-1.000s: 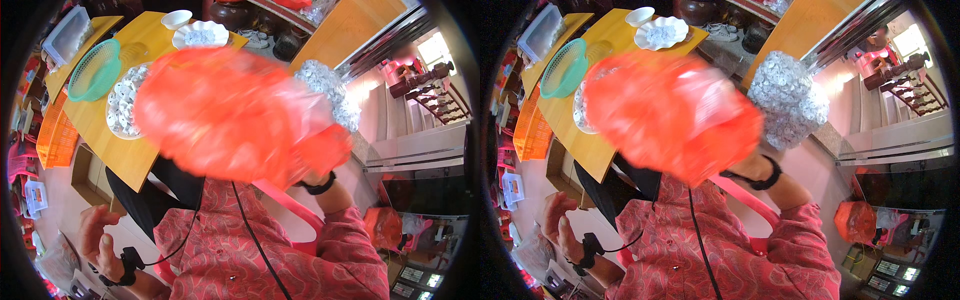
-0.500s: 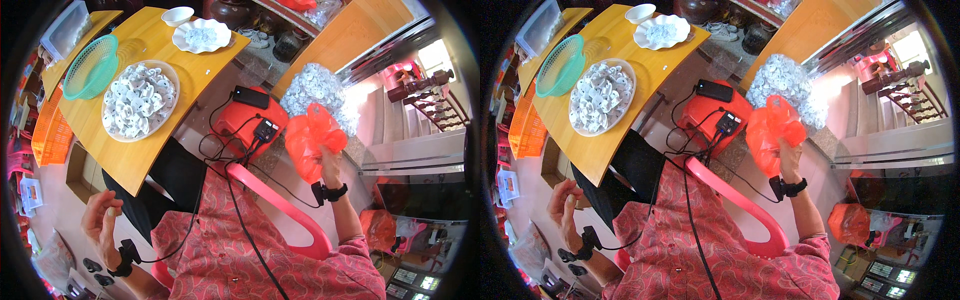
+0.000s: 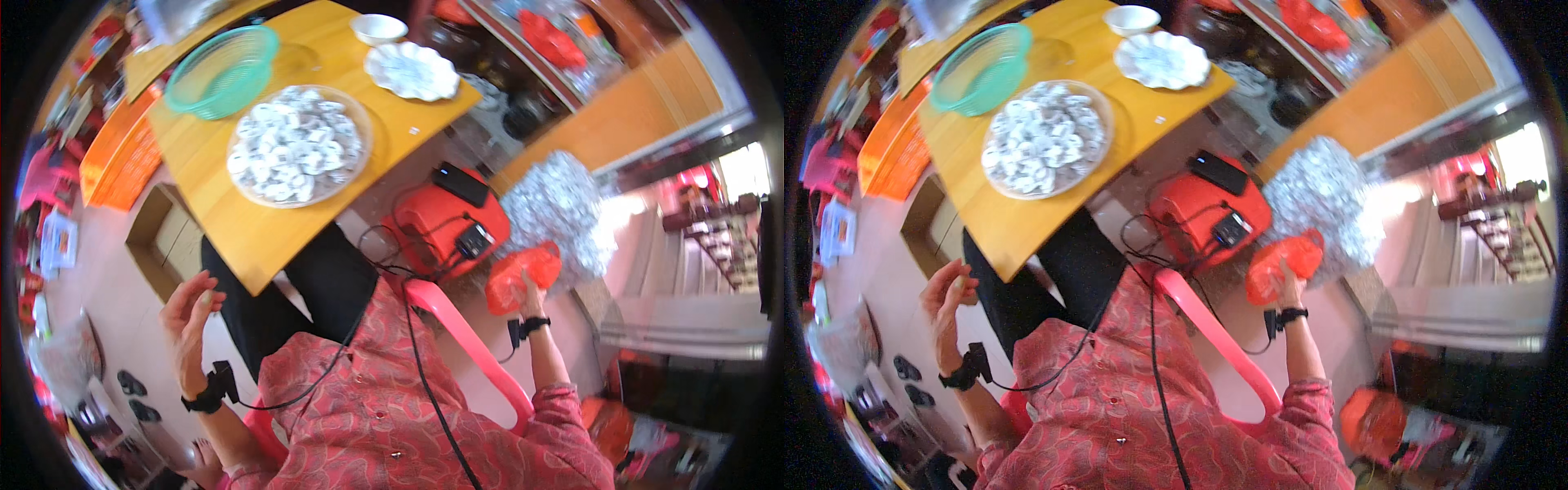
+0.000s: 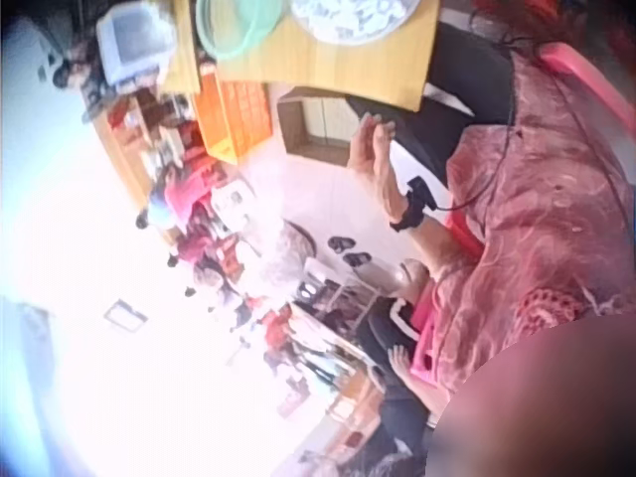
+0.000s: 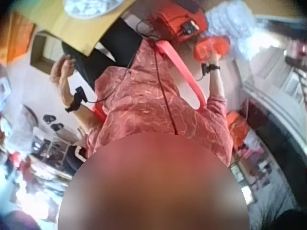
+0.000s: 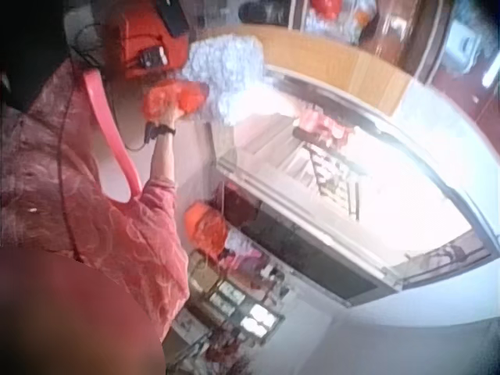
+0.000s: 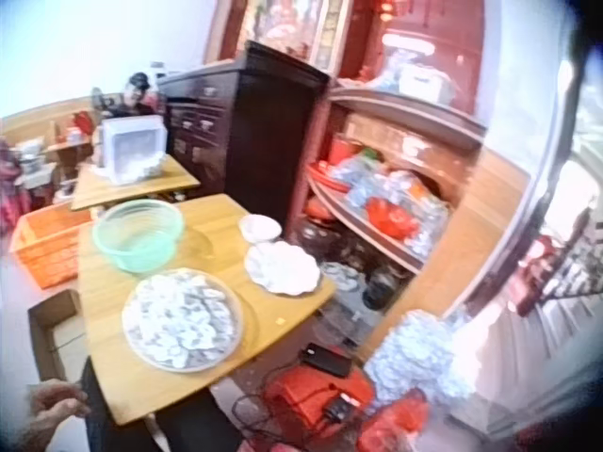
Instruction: The recorder is seen assembling or inspecting small white plastic components and placing them into a plastic bag.
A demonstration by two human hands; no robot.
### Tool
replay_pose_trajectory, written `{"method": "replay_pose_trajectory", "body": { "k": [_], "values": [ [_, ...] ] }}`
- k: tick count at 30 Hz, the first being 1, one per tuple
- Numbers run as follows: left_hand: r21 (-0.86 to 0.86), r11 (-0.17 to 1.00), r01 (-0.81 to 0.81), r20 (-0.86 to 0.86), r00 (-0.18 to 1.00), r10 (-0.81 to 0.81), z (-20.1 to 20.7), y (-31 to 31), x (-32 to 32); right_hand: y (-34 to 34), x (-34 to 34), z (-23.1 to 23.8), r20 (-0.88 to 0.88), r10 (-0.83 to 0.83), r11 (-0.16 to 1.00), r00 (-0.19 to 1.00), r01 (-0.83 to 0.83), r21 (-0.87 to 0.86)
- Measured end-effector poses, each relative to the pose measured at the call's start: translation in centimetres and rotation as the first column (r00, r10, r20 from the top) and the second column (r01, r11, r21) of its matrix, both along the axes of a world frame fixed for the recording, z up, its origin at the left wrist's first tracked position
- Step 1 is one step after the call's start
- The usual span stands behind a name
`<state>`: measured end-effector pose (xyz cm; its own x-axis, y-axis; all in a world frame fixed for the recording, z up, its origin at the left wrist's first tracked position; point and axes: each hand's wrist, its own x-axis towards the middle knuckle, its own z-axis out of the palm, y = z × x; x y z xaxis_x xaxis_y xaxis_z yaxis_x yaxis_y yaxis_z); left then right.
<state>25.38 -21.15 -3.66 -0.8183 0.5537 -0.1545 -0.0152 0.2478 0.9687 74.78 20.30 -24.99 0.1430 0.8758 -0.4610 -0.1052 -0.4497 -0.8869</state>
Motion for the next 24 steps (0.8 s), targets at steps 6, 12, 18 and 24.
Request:
{"method": "replay_pose_trajectory", "body": {
  "k": [6, 12, 18, 24],
  "values": [
    [0.072, 0.981, -0.179, 0.049, 0.983, 0.175, -0.7, -2.1, -1.5, -1.2, 0.1, -1.8, 0.013, 0.597, 0.783, 0.802, -0.579, -0.225],
    [0.010, 0.969, -0.248, 0.060, 0.967, 0.247, -2.4, -4.9, -3.1, -5.6, -9.8, 7.9, 0.032, 0.983, 0.178, 0.180, -0.898, -0.402],
    [-0.016, 0.964, -0.266, 0.267, 0.928, 0.260, -6.8, -7.9, -7.7, -7.4, -17.9, 13.6, 0.137, 0.986, -0.024, -0.090, -0.906, -0.423],
    [-0.037, 0.865, -0.500, 0.562, 0.706, 0.432, -19.3, -9.9, -15.2, -7.8, -23.3, 14.2, 0.239, 0.959, -0.026, -0.151, -0.889, -0.457]
  ]
}}
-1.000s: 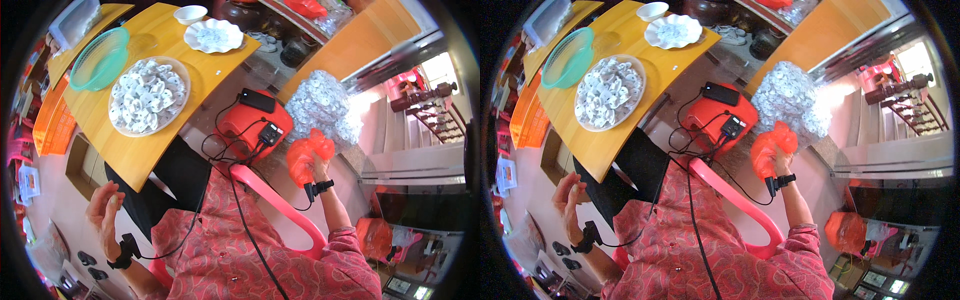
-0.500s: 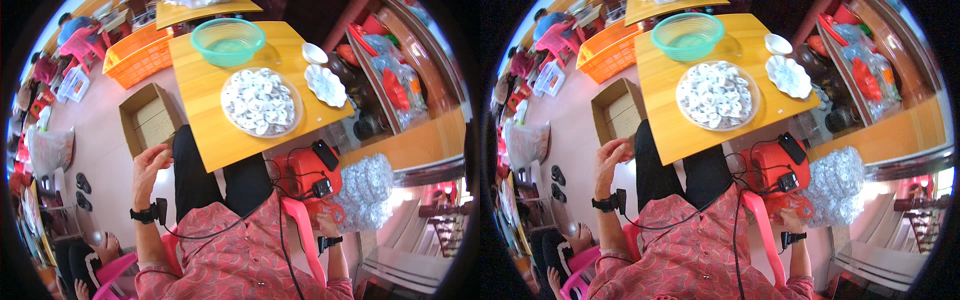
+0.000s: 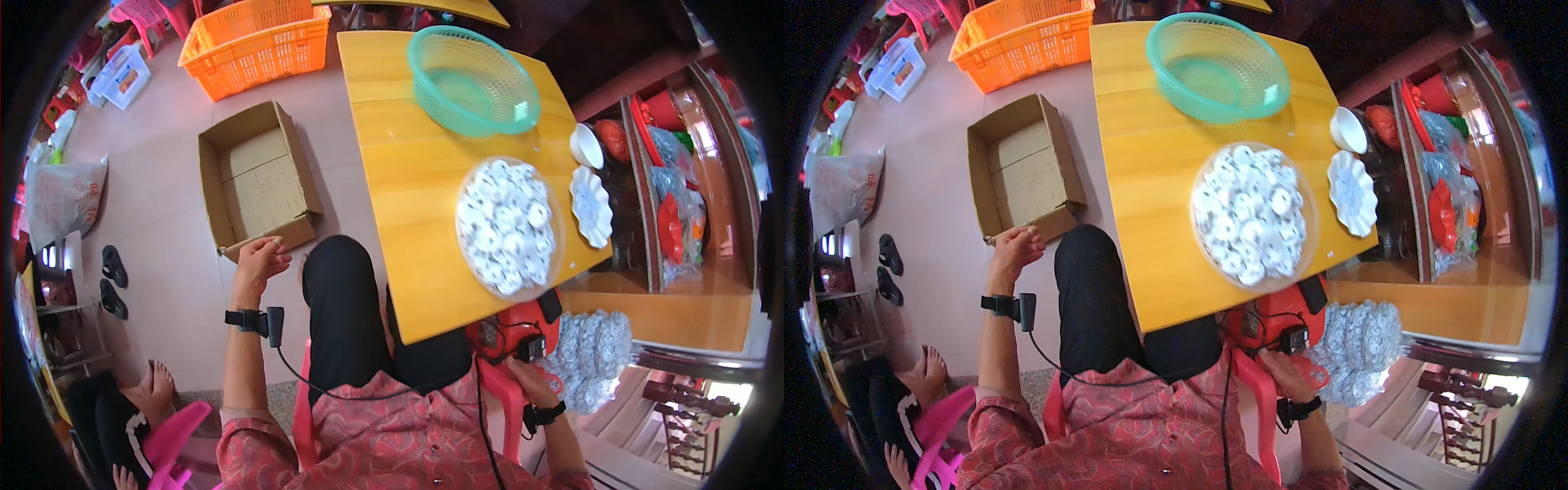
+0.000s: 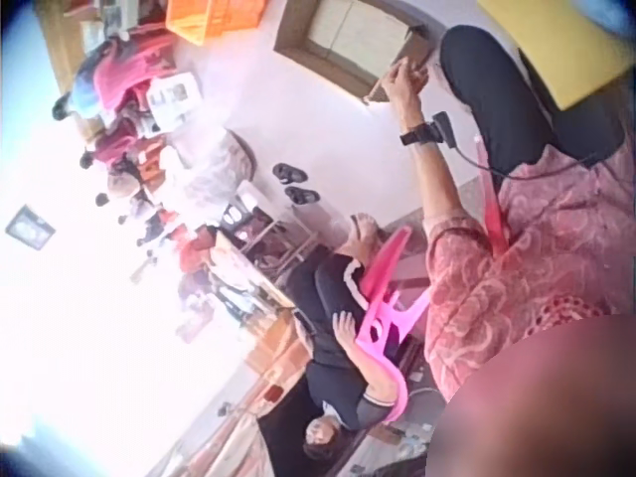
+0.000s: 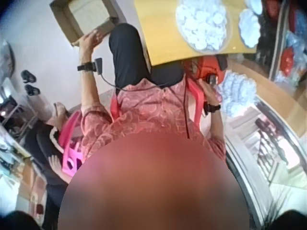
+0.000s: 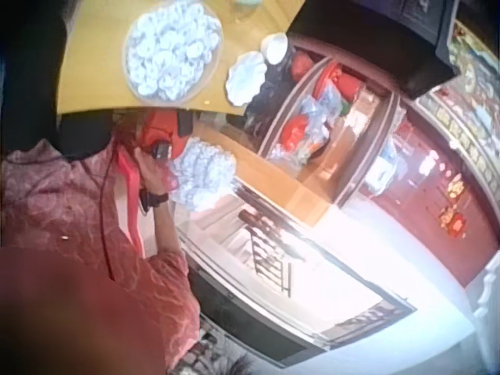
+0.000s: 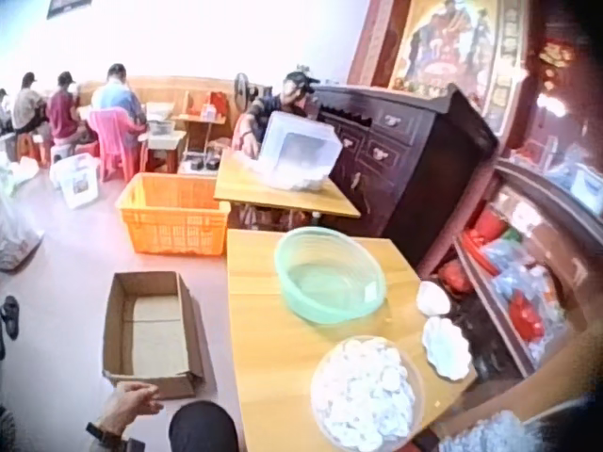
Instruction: The recorder is seen assembling or inspecting small white plastic components and placing them into a plastic bag.
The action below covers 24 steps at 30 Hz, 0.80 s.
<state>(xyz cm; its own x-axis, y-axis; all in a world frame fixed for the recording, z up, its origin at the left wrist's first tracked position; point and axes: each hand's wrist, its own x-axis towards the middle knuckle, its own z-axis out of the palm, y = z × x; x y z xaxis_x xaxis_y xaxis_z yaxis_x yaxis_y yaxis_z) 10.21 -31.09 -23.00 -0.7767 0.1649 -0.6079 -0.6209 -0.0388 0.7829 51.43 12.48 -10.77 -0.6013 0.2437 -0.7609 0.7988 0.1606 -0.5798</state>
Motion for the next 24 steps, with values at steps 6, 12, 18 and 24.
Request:
{"method": "replay_pose_trajectory", "body": {
  "k": [6, 12, 18, 24],
  "values": [
    [0.017, 0.999, 0.043, 0.156, 0.987, -0.045, -6.1, 3.0, -7.6, -2.2, -5.1, -0.7, 0.411, -0.192, 0.886, 0.891, 0.337, -0.318],
    [0.031, 0.990, 0.141, 0.244, 0.959, -0.144, -2.0, 4.8, -12.1, -6.7, -7.2, -1.5, 0.220, -0.233, 0.860, 0.947, 0.307, -0.408],
    [-0.013, 0.993, 0.116, 0.004, 0.993, -0.116, 3.0, 3.0, -19.9, -12.6, -10.5, -0.7, 0.217, -0.162, 0.917, 0.963, 0.229, -0.328],
    [0.153, 0.984, 0.094, -0.239, 0.969, -0.056, 9.8, 3.3, -23.7, -12.2, -6.2, -4.0, 0.208, -0.005, 0.992, 0.978, 0.030, -0.119]
  ]
}}
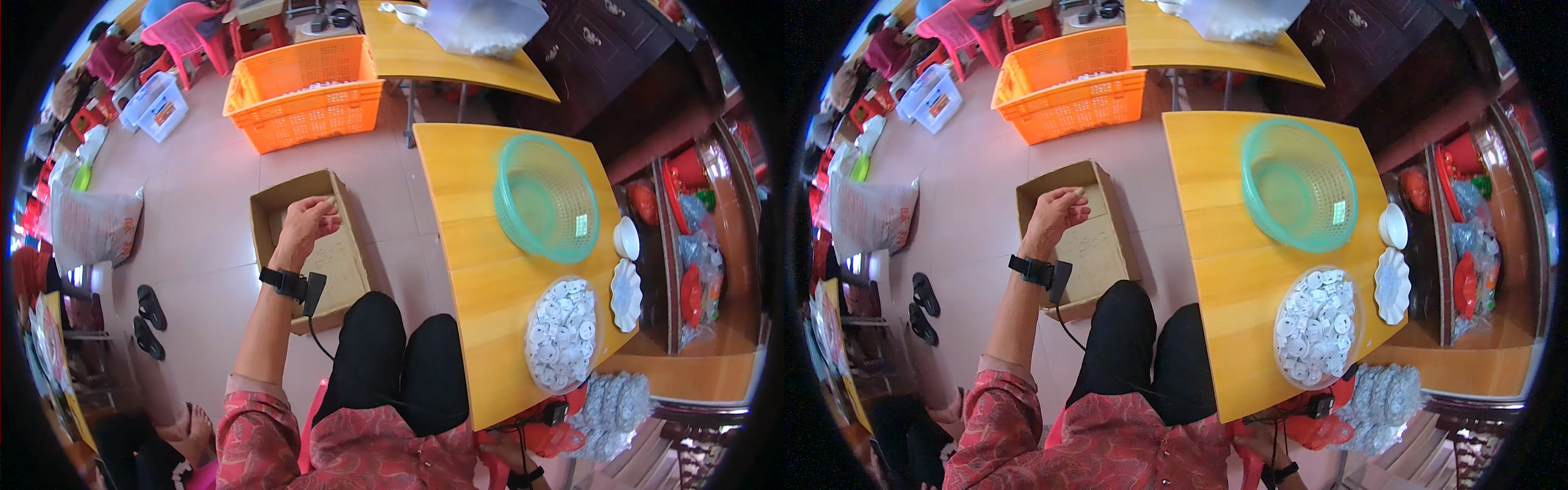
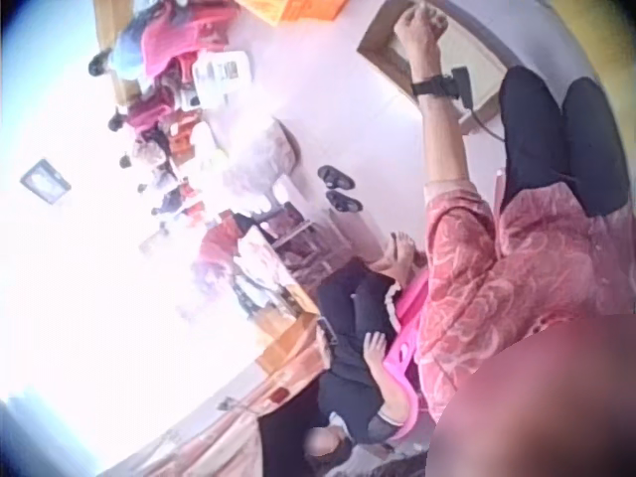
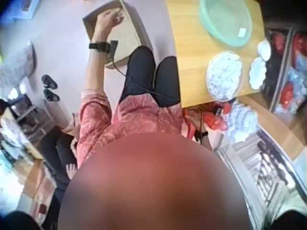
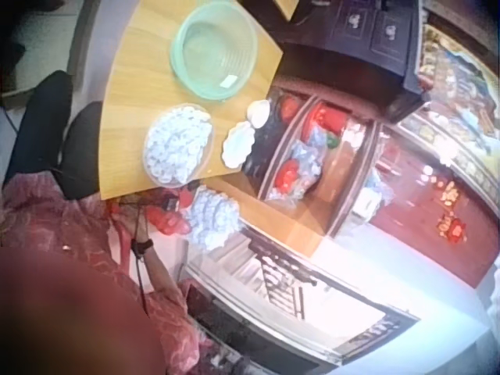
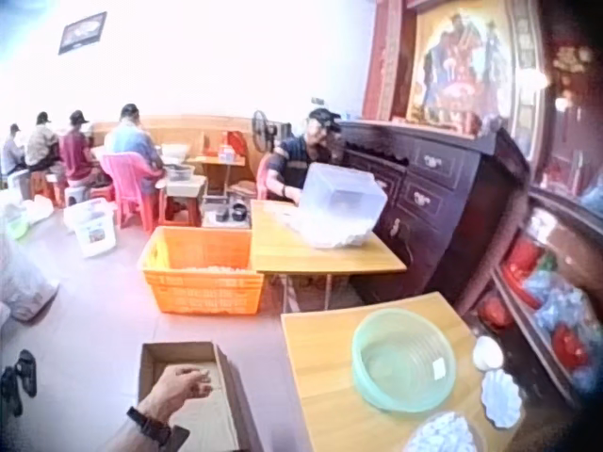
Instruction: The recorder is seen assembling or inspecting small white plastic components and placing them into a plastic bag.
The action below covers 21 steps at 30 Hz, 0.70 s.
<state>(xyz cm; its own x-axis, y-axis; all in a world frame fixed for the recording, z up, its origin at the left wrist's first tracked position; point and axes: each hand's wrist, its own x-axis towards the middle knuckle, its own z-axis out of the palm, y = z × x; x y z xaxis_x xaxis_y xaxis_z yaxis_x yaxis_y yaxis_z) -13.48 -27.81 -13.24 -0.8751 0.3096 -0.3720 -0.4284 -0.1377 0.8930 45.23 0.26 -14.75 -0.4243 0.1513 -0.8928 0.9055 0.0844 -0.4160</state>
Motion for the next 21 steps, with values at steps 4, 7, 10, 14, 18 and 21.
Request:
{"method": "replay_pose_trajectory", "body": {
  "k": [4, 7, 10, 14, 18, 21],
  "values": [
    [0.062, 0.995, -0.076, -0.039, 0.996, 0.079, 1.0, -2.9, 0.5, 0.0, -0.2, -1.3, -0.451, 0.231, 0.963, 0.862, -0.137, 0.232],
    [0.027, 0.992, -0.125, -0.018, 0.992, 0.126, 0.4, -4.6, 1.1, -2.8, -2.2, 2.8, -0.226, 0.642, 0.622, 0.732, -0.326, 0.712],
    [0.018, 0.986, -0.164, 0.042, 0.986, 0.163, -0.3, -6.1, -1.6, -7.3, -4.6, 7.5, 0.237, 0.770, 0.336, 0.592, -0.692, 0.639],
    [0.154, 0.974, -0.167, -0.006, 0.985, 0.170, 1.9, -4.2, -9.7, -12.8, -10.3, 14.1, -0.011, 0.741, 0.405, 0.671, -0.434, 0.805],
    [0.054, 0.973, -0.224, -0.039, 0.973, 0.226, 3.4, 1.3, -15.2, -12.0, -14.2, 11.1, -0.458, 0.624, 0.718, 0.633, -0.235, 0.655],
    [0.007, 0.988, -0.156, -0.041, 0.987, 0.157, 0.4, 3.8, -20.4, -11.7, -15.9, 7.2, -0.429, 0.627, 0.700, 0.650, -0.229, 0.676]
  ]
}}
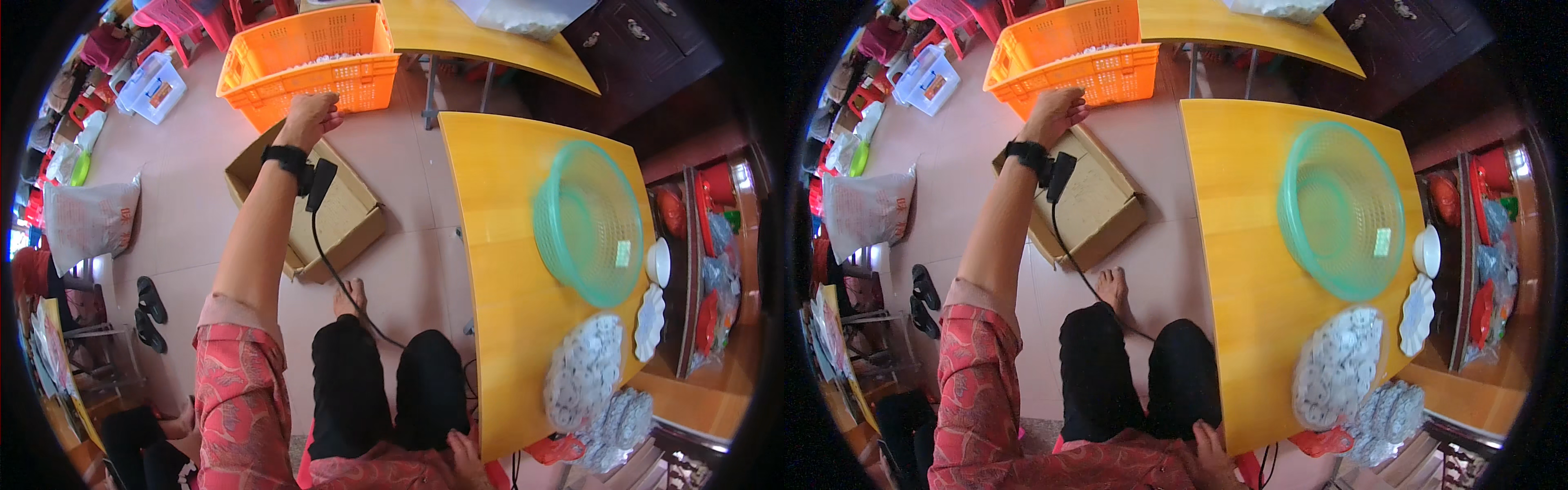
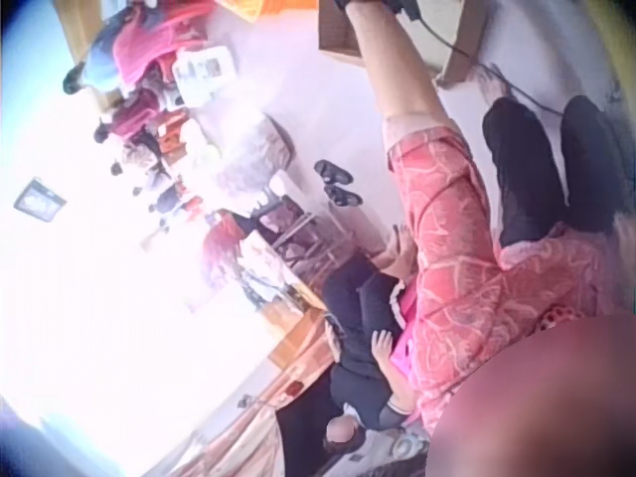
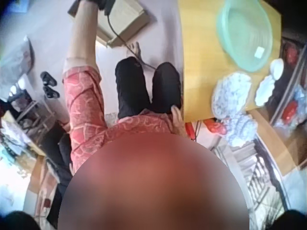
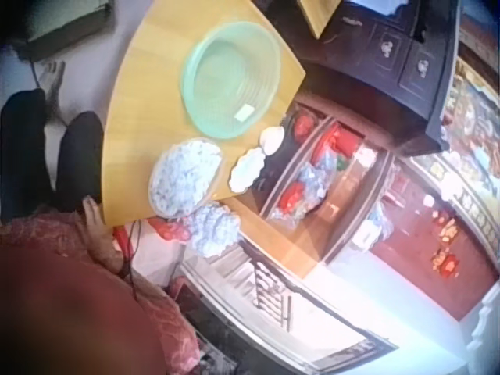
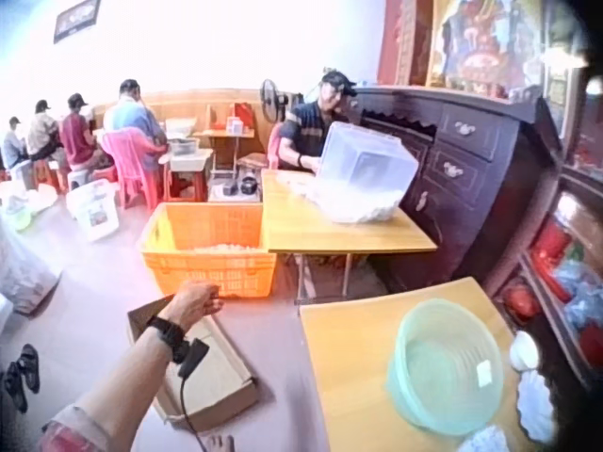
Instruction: The recorder is seen assembling or inspecting small white plastic components and placing them into a plastic bag.
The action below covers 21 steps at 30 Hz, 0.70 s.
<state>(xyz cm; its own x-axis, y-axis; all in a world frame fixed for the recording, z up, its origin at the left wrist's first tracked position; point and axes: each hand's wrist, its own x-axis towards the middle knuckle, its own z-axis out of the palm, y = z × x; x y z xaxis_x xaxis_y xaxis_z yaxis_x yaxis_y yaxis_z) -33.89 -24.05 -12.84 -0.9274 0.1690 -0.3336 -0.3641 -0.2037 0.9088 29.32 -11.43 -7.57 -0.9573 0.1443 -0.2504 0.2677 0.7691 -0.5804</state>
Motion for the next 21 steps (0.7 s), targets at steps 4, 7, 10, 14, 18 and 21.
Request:
{"method": "replay_pose_trajectory", "body": {
  "k": [4, 7, 10, 14, 18, 21],
  "values": [
    [-0.720, 0.687, 0.098, -0.018, 0.987, -0.159, -8.4, 4.6, -6.1, -3.2, -7.0, -5.7, 0.219, -0.194, 0.904, 0.956, 0.261, -0.339],
    [-0.918, 0.398, 0.010, -0.123, 0.944, -0.306, -11.7, 5.0, -9.5, -7.2, -14.7, -16.3, 0.347, -0.329, 0.551, 0.878, 0.477, -0.684],
    [-0.945, 0.328, 0.000, -0.104, 0.948, -0.300, -12.9, 5.9, -11.1, -10.5, -23.4, -26.3, 0.517, -0.386, 0.038, 0.764, 0.574, -0.818],
    [-0.957, 0.269, -0.114, -0.202, 0.923, -0.328, -14.5, 6.3, -14.9, -12.7, -33.3, -34.3, 0.714, -0.303, -0.630, 0.631, 0.430, -0.647],
    [-0.938, 0.286, -0.197, -0.295, 0.886, -0.358, -16.7, 5.0, -19.1, -14.2, -32.6, -42.0, 0.762, -0.174, -0.781, 0.624, 0.384, -0.493],
    [-0.938, 0.275, -0.212, -0.320, 0.833, -0.451, -16.0, 7.2, -21.8, -13.3, -31.9, -46.1, 0.804, -0.118, -0.857, 0.583, 0.348, -0.379]
  ]
}}
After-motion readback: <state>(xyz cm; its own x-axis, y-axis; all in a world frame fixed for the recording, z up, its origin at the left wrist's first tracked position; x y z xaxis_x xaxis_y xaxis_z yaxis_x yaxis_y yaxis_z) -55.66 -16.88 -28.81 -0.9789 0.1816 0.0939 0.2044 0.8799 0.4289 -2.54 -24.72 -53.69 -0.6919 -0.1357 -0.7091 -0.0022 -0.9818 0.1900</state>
